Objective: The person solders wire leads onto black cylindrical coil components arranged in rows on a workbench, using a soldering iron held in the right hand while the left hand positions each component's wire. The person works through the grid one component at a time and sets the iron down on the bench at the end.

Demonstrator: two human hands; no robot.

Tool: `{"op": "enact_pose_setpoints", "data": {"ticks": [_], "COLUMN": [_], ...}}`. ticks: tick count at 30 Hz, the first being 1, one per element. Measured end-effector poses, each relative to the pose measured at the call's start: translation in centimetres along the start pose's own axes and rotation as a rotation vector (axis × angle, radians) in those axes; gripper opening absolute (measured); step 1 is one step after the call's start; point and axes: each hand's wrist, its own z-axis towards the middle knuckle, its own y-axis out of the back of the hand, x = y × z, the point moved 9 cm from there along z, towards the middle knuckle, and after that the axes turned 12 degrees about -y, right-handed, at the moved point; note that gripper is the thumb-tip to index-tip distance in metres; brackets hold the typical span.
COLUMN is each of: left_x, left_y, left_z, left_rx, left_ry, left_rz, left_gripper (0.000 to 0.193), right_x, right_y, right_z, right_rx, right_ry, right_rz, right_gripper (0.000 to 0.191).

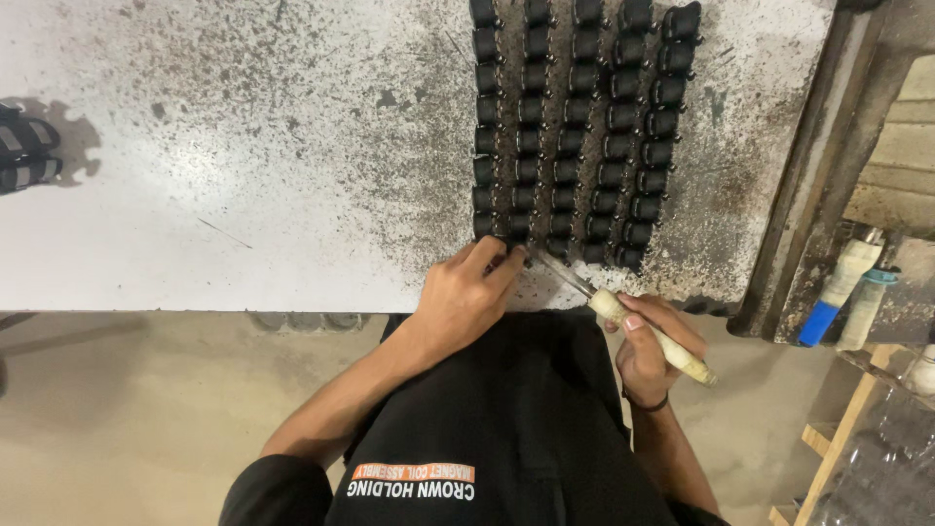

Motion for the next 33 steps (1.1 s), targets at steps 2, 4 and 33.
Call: {"op": "enact_pose_setpoints", "data": {"ticks": [2, 4, 33], "left_x": [0.1, 0.1, -1.2], "left_y": [0.1, -0.1, 0.8], "left_z": [0.1, 0.2, 1.0], "left_rx": [-0.018, -0.027, -0.038], "left_ry": [-0.008, -0.027, -0.107], "left_rz": [-0.016, -0.028, 0.076], "left_gripper": [0.031, 0.033, 0.024], "right_x": [0.3, 0.9, 2.9], "right_y": [-0.2, -0.4, 3.0], "right_z": [-0.1, -0.3, 1.0], "right_rx": [-0.002, -0.021, -0.032], "right_ry": [0.015, 0.036, 0.303], "right_rz": [-0.058, -0.161, -0.064], "right_gripper": [0.025, 0.024, 0.024]}}
